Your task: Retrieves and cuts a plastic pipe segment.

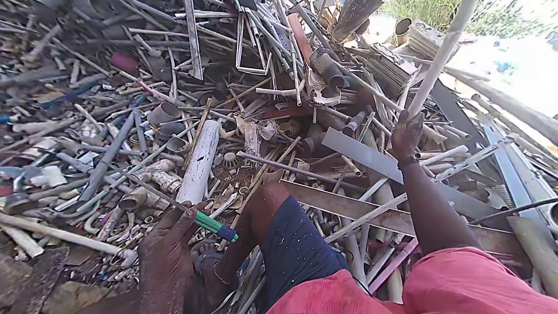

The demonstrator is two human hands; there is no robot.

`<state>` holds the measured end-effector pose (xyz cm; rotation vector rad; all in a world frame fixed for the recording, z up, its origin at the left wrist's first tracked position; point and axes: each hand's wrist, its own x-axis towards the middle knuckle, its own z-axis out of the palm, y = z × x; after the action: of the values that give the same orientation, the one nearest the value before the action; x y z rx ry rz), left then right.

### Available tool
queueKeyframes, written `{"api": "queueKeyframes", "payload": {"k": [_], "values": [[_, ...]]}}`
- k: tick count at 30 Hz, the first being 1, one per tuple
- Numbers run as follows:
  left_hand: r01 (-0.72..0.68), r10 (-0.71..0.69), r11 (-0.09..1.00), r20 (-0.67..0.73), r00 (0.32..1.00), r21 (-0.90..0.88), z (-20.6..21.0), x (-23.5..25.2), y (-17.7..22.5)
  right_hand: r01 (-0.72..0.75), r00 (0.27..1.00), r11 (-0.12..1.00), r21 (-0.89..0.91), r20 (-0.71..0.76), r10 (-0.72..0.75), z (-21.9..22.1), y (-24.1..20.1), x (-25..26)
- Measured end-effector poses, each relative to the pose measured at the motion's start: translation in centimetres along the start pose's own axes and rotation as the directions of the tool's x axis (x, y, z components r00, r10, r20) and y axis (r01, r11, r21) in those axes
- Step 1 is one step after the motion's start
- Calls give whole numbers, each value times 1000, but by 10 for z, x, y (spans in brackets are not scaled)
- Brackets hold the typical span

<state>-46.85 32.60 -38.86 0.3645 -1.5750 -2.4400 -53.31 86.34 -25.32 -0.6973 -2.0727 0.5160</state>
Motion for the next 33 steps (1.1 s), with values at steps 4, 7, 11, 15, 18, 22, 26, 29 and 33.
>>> {"api": "queueKeyframes", "payload": {"k": [4,7,11,15,18,22,26,29,33], "values": [[17,-17,1000,6,1000,5,3,0,-1,-29,960,978,-205,266,85,20,23,7],[11,-11,1000,-6,1000,-5,2,0,-3,-43,935,981,-187,338,106,23,18,11],[33,-34,999,-31,999,-6,1,-1,-3,-136,945,990,42,304,117,23,9,10],[46,-46,998,-17,999,-40,1,-1,-6,-171,953,974,150,276,125,28,2,8],[54,-54,996,-4,999,-74,3,0,-6,-114,955,956,271,294,31,25,-8,-18],[36,-26,992,80,996,-121,12,-1,2,-27,944,892,452,304,-125,28,-27,-69],[-41,50,998,198,979,-47,47,-14,30,200,866,796,572,277,-416,37,-55,-129],[-139,109,985,258,960,101,80,-27,41,182,797,638,749,268,-542,41,-87,-189],[-205,118,932,284,952,300,112,-36,45,-14,695,523,852,385,-607,49,-125,-263]]}}
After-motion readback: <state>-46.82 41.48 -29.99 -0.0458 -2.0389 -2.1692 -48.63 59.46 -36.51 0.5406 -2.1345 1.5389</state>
